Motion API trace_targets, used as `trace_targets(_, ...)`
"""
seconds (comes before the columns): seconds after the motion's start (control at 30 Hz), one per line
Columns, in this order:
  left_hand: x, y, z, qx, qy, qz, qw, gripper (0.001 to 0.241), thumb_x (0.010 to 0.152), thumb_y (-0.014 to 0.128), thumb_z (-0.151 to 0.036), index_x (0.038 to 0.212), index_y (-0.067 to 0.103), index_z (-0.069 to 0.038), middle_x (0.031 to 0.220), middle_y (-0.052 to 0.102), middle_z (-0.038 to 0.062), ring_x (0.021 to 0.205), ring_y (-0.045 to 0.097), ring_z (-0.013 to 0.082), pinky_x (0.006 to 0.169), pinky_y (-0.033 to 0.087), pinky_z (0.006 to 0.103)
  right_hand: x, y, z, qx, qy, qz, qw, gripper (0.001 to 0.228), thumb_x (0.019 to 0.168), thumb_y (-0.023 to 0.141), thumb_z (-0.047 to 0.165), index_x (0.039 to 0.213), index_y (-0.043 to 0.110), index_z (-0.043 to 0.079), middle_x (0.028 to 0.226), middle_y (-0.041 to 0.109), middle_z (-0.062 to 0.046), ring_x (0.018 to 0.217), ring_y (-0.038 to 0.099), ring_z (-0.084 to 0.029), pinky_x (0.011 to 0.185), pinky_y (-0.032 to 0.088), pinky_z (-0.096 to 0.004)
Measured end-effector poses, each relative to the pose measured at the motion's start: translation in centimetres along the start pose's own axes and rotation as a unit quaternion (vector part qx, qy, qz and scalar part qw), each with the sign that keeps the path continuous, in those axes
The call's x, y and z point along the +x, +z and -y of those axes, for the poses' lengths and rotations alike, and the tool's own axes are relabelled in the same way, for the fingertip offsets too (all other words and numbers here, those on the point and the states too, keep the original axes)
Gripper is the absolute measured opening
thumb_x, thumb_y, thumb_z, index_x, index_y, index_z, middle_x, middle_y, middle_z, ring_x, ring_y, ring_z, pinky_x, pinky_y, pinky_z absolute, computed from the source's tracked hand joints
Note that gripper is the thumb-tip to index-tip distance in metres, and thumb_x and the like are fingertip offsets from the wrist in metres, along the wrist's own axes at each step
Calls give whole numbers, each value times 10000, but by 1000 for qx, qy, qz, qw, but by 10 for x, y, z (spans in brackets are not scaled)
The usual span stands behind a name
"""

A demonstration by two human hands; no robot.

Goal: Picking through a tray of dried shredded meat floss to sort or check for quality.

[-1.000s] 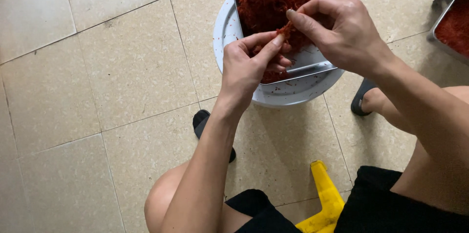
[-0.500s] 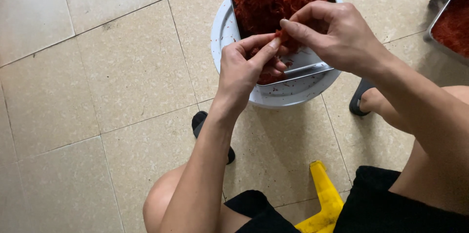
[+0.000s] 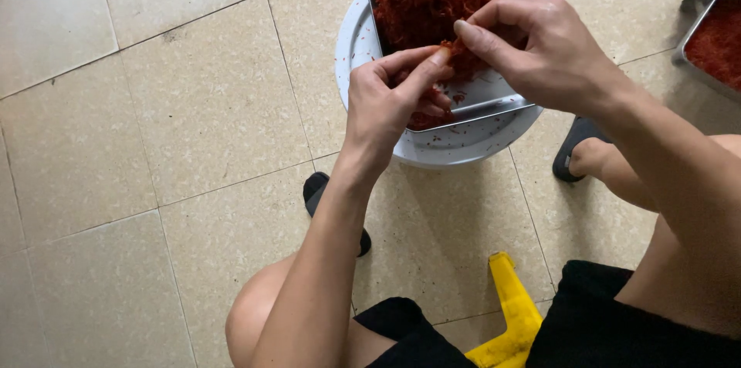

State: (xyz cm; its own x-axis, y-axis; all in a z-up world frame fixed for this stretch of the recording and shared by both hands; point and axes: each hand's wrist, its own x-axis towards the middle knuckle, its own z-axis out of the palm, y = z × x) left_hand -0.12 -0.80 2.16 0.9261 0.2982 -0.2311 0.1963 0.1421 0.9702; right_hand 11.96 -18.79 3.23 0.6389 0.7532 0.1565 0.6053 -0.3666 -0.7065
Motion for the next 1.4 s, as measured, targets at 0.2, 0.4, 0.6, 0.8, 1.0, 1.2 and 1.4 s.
trace_targets(0.2, 4, -3, 12, 5, 4, 4, 1000, 305, 941, 696, -183, 1169, 739, 15, 844, 783, 133, 649, 766, 126, 551, 694, 276, 0, -4, 0, 77, 46, -4, 996, 288, 1119, 613, 287, 1163, 697, 16, 902, 713, -76, 774, 663, -139, 675, 553, -303)
trace_targets(0.4, 4, -4, 8, -14, -4, -28, 999, 318, 936, 695, -199, 1169, 718, 16, 831, 793, 94, 619, 748, 116, 523, 650, 265, 0, -6, -5, 15, -16, 21, 1000, 274, 1113, 615, 268, 1164, 718, 19, 920, 709, -77, 786, 654, -152, 668, 530, -316)
trace_targets(0.6, 1, 1, 7, -33, 9, 19, 999, 320, 957, 719, -220, 1154, 740, 31, 787, 770, 108, 626, 745, 125, 550, 666, 276, 0, -1, -6, 22, -32, 47, 998, 270, 1086, 617, 264, 1133, 712, 16, 882, 704, -76, 762, 657, -135, 629, 522, -290)
trace_targets(0.8, 6, -7, 16, 11, 24, -29, 999, 288, 970, 699, -208, 1125, 760, 27, 829, 790, 89, 630, 738, 107, 547, 647, 257, 0, -14, -5, 100, 20, 47, 994, 285, 1124, 573, 266, 1171, 701, 16, 841, 670, -64, 717, 613, -126, 627, 524, -298)
trace_targets(1.0, 6, -6, 11, 8, -43, -28, 999, 282, 978, 647, -205, 1133, 741, 11, 804, 786, 93, 567, 720, 107, 486, 640, 266, -1, -13, -12, 2, -31, 49, 998, 267, 1146, 559, 244, 1192, 729, 43, 942, 736, -80, 827, 700, -151, 723, 572, -311)
trace_targets(1.2, 2, -4, 14, 174, -21, -41, 984, 251, 921, 716, -210, 1024, 795, 5, 755, 799, 129, 601, 766, 139, 527, 644, 266, -2, 7, -6, -145, 13, 101, 984, 290, 911, 785, 374, 1013, 801, 103, 966, 776, -106, 804, 753, -230, 707, 637, -387)
trace_targets(1.4, 5, -5, 24, 216, -14, -29, 976, 248, 835, 746, -158, 1019, 785, 3, 818, 809, 109, 669, 789, 134, 607, 660, 262, -4, 17, -18, -122, 3, 136, 983, 289, 959, 697, 253, 1223, 776, 166, 1082, 796, -96, 895, 772, -262, 834, 627, -439)
